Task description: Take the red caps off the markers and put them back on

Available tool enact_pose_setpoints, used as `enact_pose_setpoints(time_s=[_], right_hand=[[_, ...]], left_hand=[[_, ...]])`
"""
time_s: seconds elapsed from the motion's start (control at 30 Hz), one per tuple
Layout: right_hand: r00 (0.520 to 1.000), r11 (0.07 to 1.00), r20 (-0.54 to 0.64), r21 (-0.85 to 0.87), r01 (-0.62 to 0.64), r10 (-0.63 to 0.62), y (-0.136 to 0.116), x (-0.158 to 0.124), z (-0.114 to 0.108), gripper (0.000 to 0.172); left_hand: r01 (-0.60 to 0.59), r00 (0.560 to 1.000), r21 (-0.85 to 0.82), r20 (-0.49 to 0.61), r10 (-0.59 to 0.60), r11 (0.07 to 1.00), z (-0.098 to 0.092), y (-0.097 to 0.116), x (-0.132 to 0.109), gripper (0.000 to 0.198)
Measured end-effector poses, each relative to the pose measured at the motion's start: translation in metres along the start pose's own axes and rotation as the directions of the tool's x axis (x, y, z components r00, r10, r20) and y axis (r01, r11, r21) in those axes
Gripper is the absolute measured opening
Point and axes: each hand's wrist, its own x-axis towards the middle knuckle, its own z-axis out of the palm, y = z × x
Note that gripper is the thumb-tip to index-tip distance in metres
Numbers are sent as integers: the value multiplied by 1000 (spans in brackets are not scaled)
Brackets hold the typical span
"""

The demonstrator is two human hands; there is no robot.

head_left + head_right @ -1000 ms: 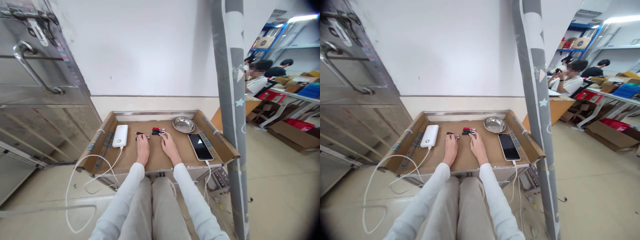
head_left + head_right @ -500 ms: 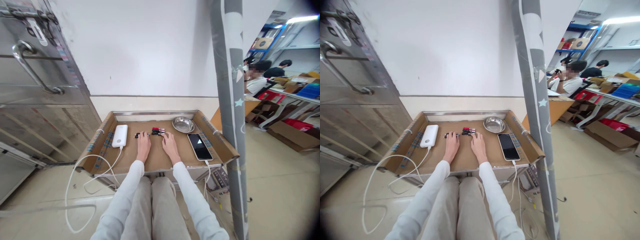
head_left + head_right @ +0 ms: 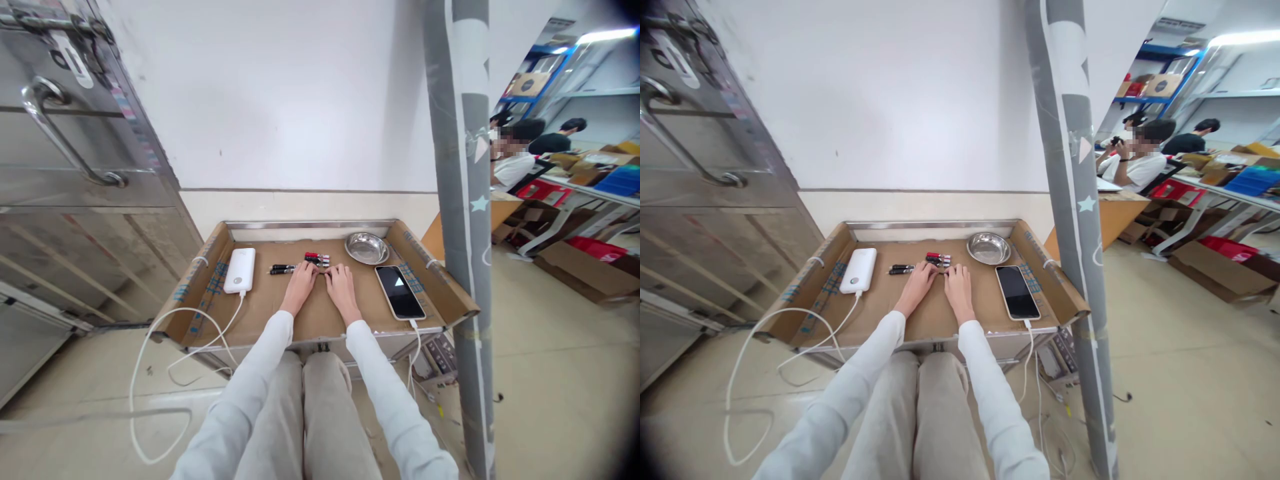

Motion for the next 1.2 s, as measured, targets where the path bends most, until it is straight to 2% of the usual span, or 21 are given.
enact_pose_setpoints(time_s=[0.23, 0.5, 0.67, 0.73, 0.87, 0.97, 1.1, 1.2], right_hand=[[1000, 999, 17, 51, -12, 12, 2, 0, -1, 24], [997, 997, 46, 40, 66, -68, 3, 0, 1, 22], [1000, 999, -15, 30, 28, -28, 2, -2, -2, 24], [997, 999, -67, 49, -20, 23, 2, -3, -4, 26], [984, 991, -127, 53, -120, 126, 3, -4, -8, 28], [978, 984, -107, 27, -175, 177, 3, -5, -8, 28], [991, 992, -45, 18, -126, 127, 1, -6, -9, 24], [999, 997, -18, 70, -45, 46, -3, -7, -12, 25]], left_hand=[[0, 999, -184, 42, 8, 983, 1, -3, -1, 10], [-7, 997, -288, 75, 30, 958, -2, 0, -2, 14], [-44, 999, -113, -7, 43, 993, -4, 3, -1, 30], [-64, 998, -40, 15, 65, 997, -5, 3, -1, 35], [-54, 994, 94, 97, 45, 994, -6, 7, -7, 24], [-36, 997, 166, 76, 24, 986, -6, 9, -14, 25], [8, 1000, 222, 3, -9, 975, -4, 7, -18, 26], [-18, 1000, 238, 2, 18, 971, -3, 6, -18, 25]])
